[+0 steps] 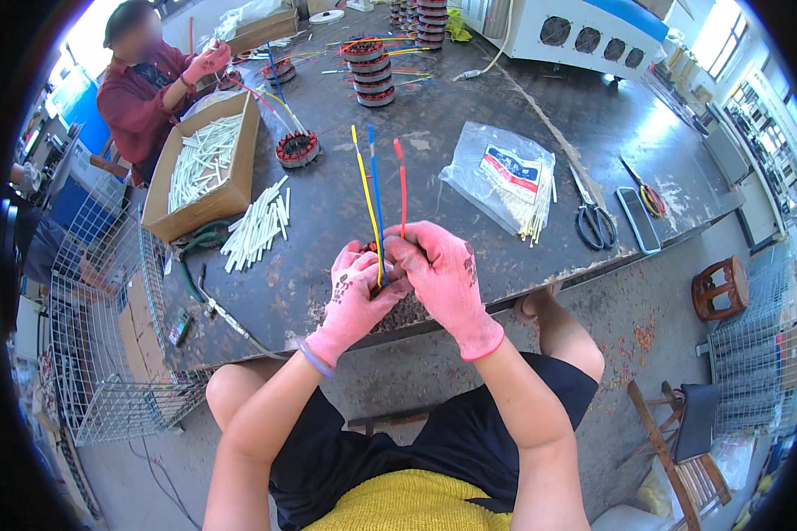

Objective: The person trims colored wires on a motor stator using scissors and slides white insulation tubes over them. They use pliers to pull the wires through the stator frame and secure them into place.

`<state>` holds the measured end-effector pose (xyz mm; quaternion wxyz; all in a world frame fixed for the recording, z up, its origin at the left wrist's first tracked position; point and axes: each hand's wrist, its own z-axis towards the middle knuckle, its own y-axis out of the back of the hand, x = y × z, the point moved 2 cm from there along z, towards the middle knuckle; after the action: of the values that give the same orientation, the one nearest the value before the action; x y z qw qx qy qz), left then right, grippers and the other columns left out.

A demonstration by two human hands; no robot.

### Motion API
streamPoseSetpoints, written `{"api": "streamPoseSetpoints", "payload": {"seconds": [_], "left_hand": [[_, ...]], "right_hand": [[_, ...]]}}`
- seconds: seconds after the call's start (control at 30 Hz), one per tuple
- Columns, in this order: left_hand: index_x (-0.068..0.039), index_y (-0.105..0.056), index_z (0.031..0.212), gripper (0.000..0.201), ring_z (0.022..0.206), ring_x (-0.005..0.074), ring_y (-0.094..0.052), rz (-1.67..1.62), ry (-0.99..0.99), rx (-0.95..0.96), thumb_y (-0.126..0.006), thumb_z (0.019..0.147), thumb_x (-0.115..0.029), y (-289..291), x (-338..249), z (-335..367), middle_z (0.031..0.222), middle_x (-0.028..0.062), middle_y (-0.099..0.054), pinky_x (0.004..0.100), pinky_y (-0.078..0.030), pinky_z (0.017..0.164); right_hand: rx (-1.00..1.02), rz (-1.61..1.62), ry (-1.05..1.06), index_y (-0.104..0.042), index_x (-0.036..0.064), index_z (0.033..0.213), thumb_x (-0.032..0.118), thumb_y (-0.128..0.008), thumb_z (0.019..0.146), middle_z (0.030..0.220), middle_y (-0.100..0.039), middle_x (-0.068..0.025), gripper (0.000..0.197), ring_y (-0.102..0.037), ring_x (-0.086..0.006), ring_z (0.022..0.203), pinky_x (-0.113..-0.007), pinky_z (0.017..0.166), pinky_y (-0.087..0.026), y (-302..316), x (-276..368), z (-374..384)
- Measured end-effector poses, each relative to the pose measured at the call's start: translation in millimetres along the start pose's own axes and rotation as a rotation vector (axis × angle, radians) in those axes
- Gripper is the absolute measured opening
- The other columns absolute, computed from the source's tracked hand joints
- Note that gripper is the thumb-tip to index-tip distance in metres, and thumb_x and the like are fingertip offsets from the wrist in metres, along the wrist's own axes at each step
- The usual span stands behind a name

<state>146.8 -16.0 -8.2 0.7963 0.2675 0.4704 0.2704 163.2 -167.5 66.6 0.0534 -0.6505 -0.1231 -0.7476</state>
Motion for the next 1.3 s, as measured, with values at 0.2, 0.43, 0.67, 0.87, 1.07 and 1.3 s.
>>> {"api": "streamPoseSetpoints", "payload": {"seconds": [0.2,0.43,0.67,0.87,1.07,1.3], "left_hand": [[-0.015,-0.075,0.094,0.018,0.11,0.0241,-0.06,-0.046,-0.025,0.069,-0.075,0.084,-0.029,7,-8,2,0.099,0.0036,-0.068,0.0511,-0.026,0.114],[-0.014,-0.069,0.088,0.017,0.099,0.0282,-0.059,-0.038,-0.095,-0.067,-0.075,0.08,-0.028,-5,2,-3,0.087,0.0042,-0.062,0.0507,-0.033,0.11],[-0.014,-0.072,0.094,0.02,0.097,0.0266,-0.06,-0.004,-0.036,-0.018,-0.075,0.082,-0.031,20,2,-18,0.084,0.0046,-0.063,0.0506,-0.032,0.112],[-0.017,-0.072,0.103,0.022,0.111,0.0225,-0.058,-0.192,-0.042,-0.05,-0.073,0.083,-0.027,23,-4,-22,0.102,0.0028,-0.066,0.0523,-0.018,0.119],[-0.009,-0.064,0.105,0.018,0.102,0.0139,-0.059,-0.917,0.091,-0.252,-0.061,0.094,-0.023,22,-23,-14,0.099,0.0018,-0.063,0.0397,-0.035,0.111],[-0.005,-0.051,0.135,0.036,0.123,0.0167,-0.053,-2.248,0.243,0.149,-0.048,0.104,-0.024,-152,36,-31,0.134,0.0079,-0.057,0.0323,-0.04,0.107]], "right_hand": [[-0.022,0.051,0.008,-0.068,-0.0027,0.107,0.006,-0.06,0.096,0.085,-0.067,-0.0027,0.016,-0.062,-0.0066,0.074,-0.024,0.065,-0.052,4,-6,-1],[-0.022,0.088,0.037,-0.066,-0.0027,0.108,0.008,-0.056,0.101,0.089,-0.066,-0.0028,0.017,-0.063,-0.0069,0.079,-0.023,0.068,-0.053,2,-3,-15],[0.099,0.086,0.044,-0.065,-0.0017,0.116,0.027,-0.051,0.105,0.096,-0.069,-0.0053,0.034,-0.061,-0.0081,0.076,-0.023,0.064,-0.049,5,5,-9],[-0.486,0.107,0.312,-0.063,0.0044,0.112,0.055,-0.045,0.101,0.085,-0.062,-0.0018,0.054,-0.053,-0.0071,0.065,-0.02,0.055,-0.039,16,16,-16],[0.073,-0.142,0.68,-0.064,0.0027,0.102,0.016,-0.061,0.09,0.079,-0.061,-0.0085,0.018,-0.058,-0.0154,0.064,-0.027,0.058,-0.046,-115,151,-26],[0.444,-0.738,0.605,-0.069,0.0086,0.11,0.024,-0.054,0.095,0.105,-0.068,-0.0169,0.027,-0.064,-0.0356,0.102,-0.045,0.089,-0.05,-314,78,173]]}}
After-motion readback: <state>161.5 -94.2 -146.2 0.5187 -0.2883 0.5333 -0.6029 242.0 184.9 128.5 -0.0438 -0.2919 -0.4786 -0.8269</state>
